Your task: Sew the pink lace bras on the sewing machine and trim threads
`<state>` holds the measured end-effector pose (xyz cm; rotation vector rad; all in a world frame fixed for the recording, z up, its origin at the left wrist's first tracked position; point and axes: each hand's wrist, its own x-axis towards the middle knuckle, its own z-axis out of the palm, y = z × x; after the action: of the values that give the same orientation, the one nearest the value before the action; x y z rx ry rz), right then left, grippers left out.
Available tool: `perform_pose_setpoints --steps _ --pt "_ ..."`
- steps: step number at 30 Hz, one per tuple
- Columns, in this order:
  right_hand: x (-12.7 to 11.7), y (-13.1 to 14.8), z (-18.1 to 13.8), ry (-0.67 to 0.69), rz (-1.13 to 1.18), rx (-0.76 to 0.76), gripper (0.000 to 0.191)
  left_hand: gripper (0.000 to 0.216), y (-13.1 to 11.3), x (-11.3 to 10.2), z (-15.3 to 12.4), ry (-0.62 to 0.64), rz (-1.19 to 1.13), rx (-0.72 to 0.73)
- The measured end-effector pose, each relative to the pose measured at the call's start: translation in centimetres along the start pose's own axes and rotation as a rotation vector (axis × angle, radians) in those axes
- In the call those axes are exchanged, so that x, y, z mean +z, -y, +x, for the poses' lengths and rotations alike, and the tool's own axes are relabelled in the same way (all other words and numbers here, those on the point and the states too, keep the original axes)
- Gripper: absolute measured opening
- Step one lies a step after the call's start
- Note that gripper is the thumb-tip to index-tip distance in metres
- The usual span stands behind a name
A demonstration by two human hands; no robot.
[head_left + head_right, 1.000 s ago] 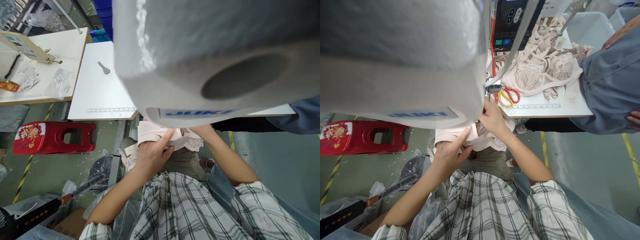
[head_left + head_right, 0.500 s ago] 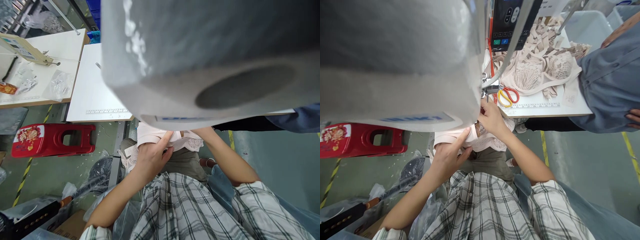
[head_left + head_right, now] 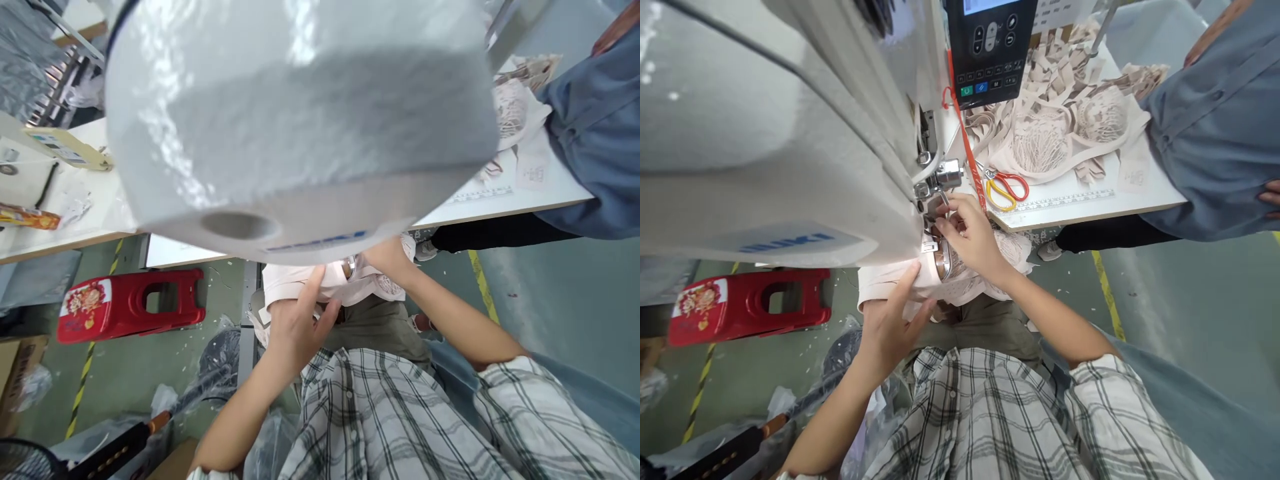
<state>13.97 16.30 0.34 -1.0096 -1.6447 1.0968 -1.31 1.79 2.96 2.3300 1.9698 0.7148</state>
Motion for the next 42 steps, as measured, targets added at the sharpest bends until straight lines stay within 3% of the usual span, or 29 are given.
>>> perform_pose_setpoints --steps 3,8,14,22,30,42 --pt "-0.6 -0.4 -0.9 -0.099 0.011 -0.002 0.017 0.057 -0.2 0.1 -0.2 -0.062 0.032 0.009" --pt "-1.6 -1.4 -1.9 -0.080 0.023 0.052 0.012 0.066 -0.6 0.3 -0.6 -0.152 0.068 -0.022" --pt "-2.0 -1.5 -2.5 -0.067 0.046 0.060 0.014 0.072 -1.1 0.5 -0.7 -0.103 0.062 -0.018" --pt "-1.7 -0.9 -3.9 0.004 0.141 0.082 0.024 0.073 -1.9 0.5 -0.2 -0.128 0.131 0.047" --pt "-1.4 0.5 -5.4 0.036 0.198 0.100 0.014 0.072 -2.6 0.4 -0.1 -0.126 0.125 0.058" --pt "-0.5 1.7 -7.0 -0.023 0.191 0.131 0.027 0.080 -2.8 1.0 -1.1 -0.080 0.064 0.049"
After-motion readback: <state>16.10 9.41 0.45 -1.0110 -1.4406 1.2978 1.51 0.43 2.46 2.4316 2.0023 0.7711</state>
